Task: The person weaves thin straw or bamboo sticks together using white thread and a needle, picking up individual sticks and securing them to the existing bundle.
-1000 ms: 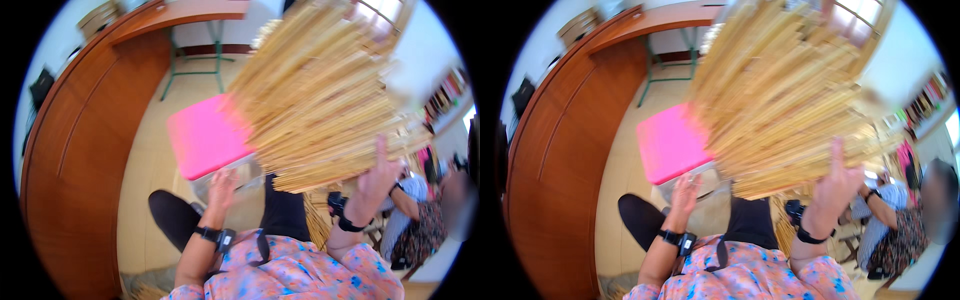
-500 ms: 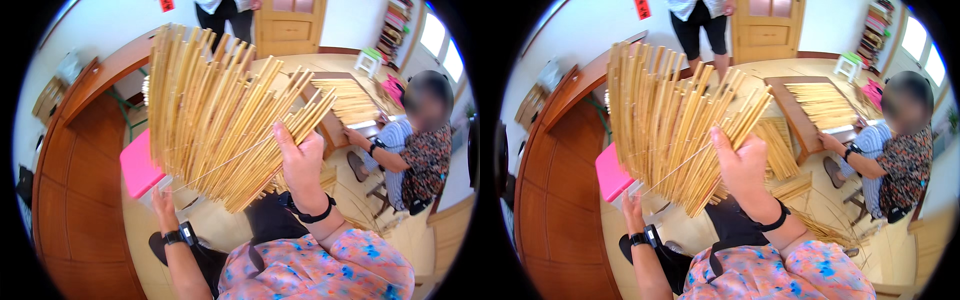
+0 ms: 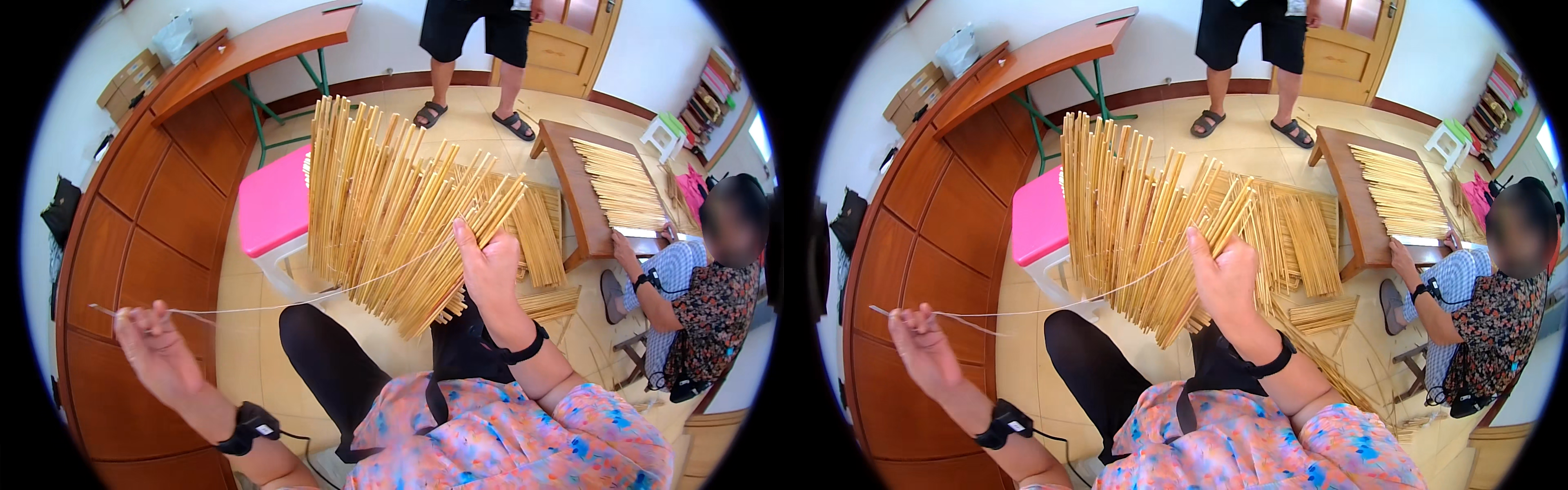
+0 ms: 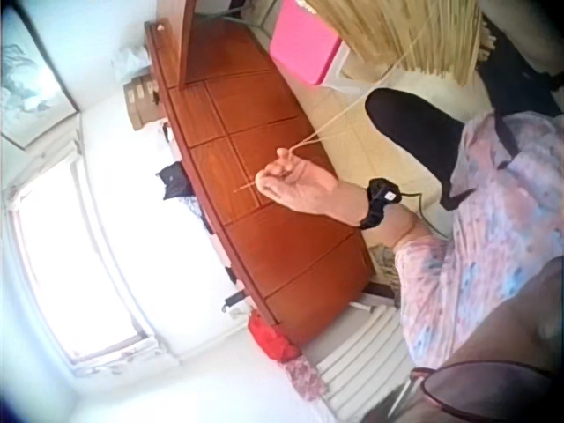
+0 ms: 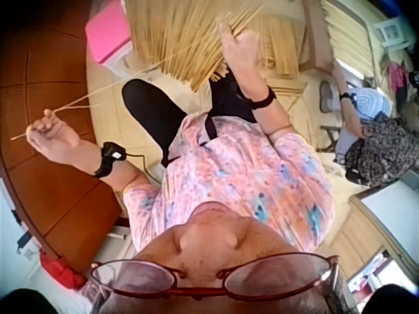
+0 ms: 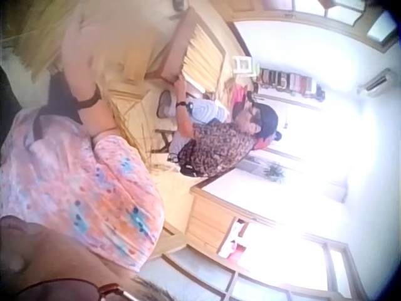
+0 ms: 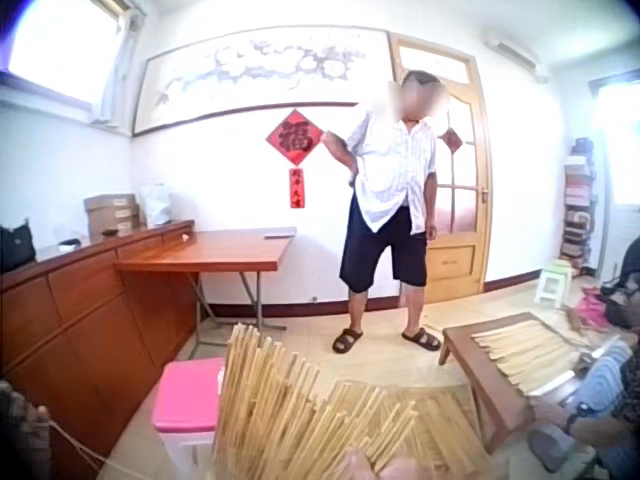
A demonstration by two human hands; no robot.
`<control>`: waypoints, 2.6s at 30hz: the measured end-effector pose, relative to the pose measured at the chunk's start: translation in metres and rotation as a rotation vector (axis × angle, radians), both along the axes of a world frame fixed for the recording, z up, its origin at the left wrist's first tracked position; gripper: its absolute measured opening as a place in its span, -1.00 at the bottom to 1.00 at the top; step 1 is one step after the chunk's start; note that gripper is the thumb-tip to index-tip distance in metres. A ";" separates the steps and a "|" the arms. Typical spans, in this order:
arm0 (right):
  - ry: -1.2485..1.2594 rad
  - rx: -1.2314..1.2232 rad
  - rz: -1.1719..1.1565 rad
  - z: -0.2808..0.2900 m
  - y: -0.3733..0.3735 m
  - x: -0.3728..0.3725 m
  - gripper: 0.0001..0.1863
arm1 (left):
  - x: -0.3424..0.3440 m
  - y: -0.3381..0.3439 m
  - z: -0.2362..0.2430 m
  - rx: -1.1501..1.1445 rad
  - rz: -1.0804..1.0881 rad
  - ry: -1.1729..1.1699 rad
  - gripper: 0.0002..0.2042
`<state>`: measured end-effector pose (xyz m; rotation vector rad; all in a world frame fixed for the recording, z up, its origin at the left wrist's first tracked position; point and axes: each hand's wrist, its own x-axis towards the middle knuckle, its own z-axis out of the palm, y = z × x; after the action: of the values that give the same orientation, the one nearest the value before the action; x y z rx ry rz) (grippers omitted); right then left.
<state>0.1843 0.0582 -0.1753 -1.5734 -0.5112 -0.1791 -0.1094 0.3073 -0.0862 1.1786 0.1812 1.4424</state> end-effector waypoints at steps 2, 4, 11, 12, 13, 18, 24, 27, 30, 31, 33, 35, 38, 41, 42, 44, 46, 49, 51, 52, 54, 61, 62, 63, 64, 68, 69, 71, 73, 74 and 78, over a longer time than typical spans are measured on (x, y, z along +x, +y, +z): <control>0.005 -0.048 0.012 -0.008 0.000 0.002 -0.76 | -0.019 0.002 0.023 0.134 -0.020 -0.020 -0.83; -0.042 -0.129 -0.014 -0.015 0.001 0.004 -0.74 | -0.029 0.008 0.038 0.129 0.064 -0.039 -0.82; 0.017 -0.194 0.053 -0.021 0.003 0.002 -0.73 | -0.057 0.064 0.070 0.385 0.278 0.080 -0.79; 0.013 -0.226 0.060 -0.024 0.003 0.001 -0.73 | -0.057 0.070 0.072 0.352 0.315 0.072 -0.78; 0.013 -0.258 0.068 -0.024 0.004 -0.002 -0.73 | -0.057 0.075 0.073 0.320 0.352 0.067 -0.78; 0.013 -0.261 0.208 -0.028 0.005 -0.022 -0.74 | -0.061 0.090 0.071 0.285 0.412 0.137 -0.80; -0.099 -0.236 0.302 -0.046 0.005 -0.035 -0.76 | -0.110 0.134 0.066 0.309 0.461 0.195 -0.80; -0.118 -0.255 0.267 -0.044 0.002 -0.037 -0.78 | -0.107 0.123 0.067 0.234 0.608 0.167 -0.80; -0.157 -0.262 0.253 -0.037 0.001 -0.052 -0.79 | -0.133 0.133 0.059 0.232 0.650 0.162 -0.80; -0.195 -0.264 0.251 -0.036 0.001 -0.058 -0.79 | -0.136 0.135 0.054 0.224 0.677 0.160 -0.80; -0.257 -0.231 0.268 -0.034 0.004 -0.065 -0.78 | -0.115 0.116 0.044 0.184 0.780 0.184 -0.80; -0.268 -0.218 0.261 -0.040 0.005 -0.073 -0.74 | -0.077 0.079 0.028 0.155 0.907 0.243 -0.80; -0.398 -0.231 0.312 -0.043 0.001 -0.079 -0.54 | -0.015 0.015 -0.016 0.160 0.808 0.493 -0.83; -0.463 -0.215 0.335 -0.049 0.000 -0.090 -0.45 | 0.019 -0.049 -0.062 0.289 0.538 0.829 -0.88; -0.458 -0.205 0.347 -0.049 -0.001 -0.090 -0.47 | 0.029 -0.065 -0.074 0.473 0.374 0.949 -0.88; -0.440 -0.189 0.372 -0.049 0.000 -0.091 -0.49 | 0.055 -0.102 -0.080 0.418 0.102 0.941 -0.82; -0.418 -0.172 0.373 -0.046 0.001 -0.088 -0.52 | 0.064 -0.108 -0.089 0.447 -0.122 1.017 -0.85; -0.384 -0.158 0.373 -0.043 0.003 -0.087 -0.53 | 0.071 -0.113 -0.095 0.400 -0.212 1.040 -0.91; -0.357 -0.134 0.377 -0.044 0.001 -0.087 -0.52 | 0.077 -0.117 -0.090 0.420 -0.195 1.065 -0.91; -0.373 -0.143 0.352 -0.047 0.002 -0.086 -0.51 | 0.080 -0.117 -0.090 0.446 -0.187 1.051 -0.91; -0.349 -0.183 0.361 -0.045 0.002 -0.085 -0.49 | 0.081 -0.114 -0.093 0.485 -0.190 1.033 -0.90; -0.349 -0.335 0.401 -0.038 -0.002 -0.087 -0.49 | 0.081 -0.116 -0.101 0.469 -0.184 0.954 -0.77; -0.324 -0.382 0.406 -0.034 -0.004 -0.088 -0.54 | 0.082 -0.118 -0.105 0.458 -0.181 0.913 -0.71; -0.339 -0.404 0.419 -0.035 -0.006 -0.089 -0.54 | 0.082 -0.118 -0.107 0.434 -0.175 0.896 -0.71; -0.346 -0.472 0.407 -0.038 -0.009 -0.090 -0.56 | 0.082 -0.118 -0.107 0.459 -0.179 0.879 -0.70; -0.309 -0.574 0.408 -0.031 -0.013 -0.096 -0.68 | 0.082 -0.120 -0.114 0.512 -0.160 0.822 -0.65; -0.343 -0.563 0.440 -0.031 -0.012 -0.096 -0.71 | 0.082 -0.120 -0.114 0.562 -0.158 0.837 -0.64; -0.344 -0.566 0.442 -0.034 -0.011 -0.101 -0.78 | 0.081 -0.119 -0.114 0.570 -0.154 0.837 -0.63; 0.111 -0.302 0.460 -0.044 -0.015 -0.105 -0.81 | 0.081 -0.118 -0.114 0.582 -0.150 0.841 -0.62; 0.107 -0.307 0.459 -0.047 -0.017 -0.106 -0.81 | 0.081 -0.118 -0.114 0.605 -0.148 0.844 -0.61; 0.017 -0.328 0.398 -0.049 -0.019 -0.104 -0.83 | 0.081 -0.120 -0.117 0.627 -0.149 0.844 -0.59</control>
<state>0.0801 0.0395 -0.2247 -1.7508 -0.8605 0.2319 -0.0282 0.1877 -0.2036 2.2288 0.2159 0.7998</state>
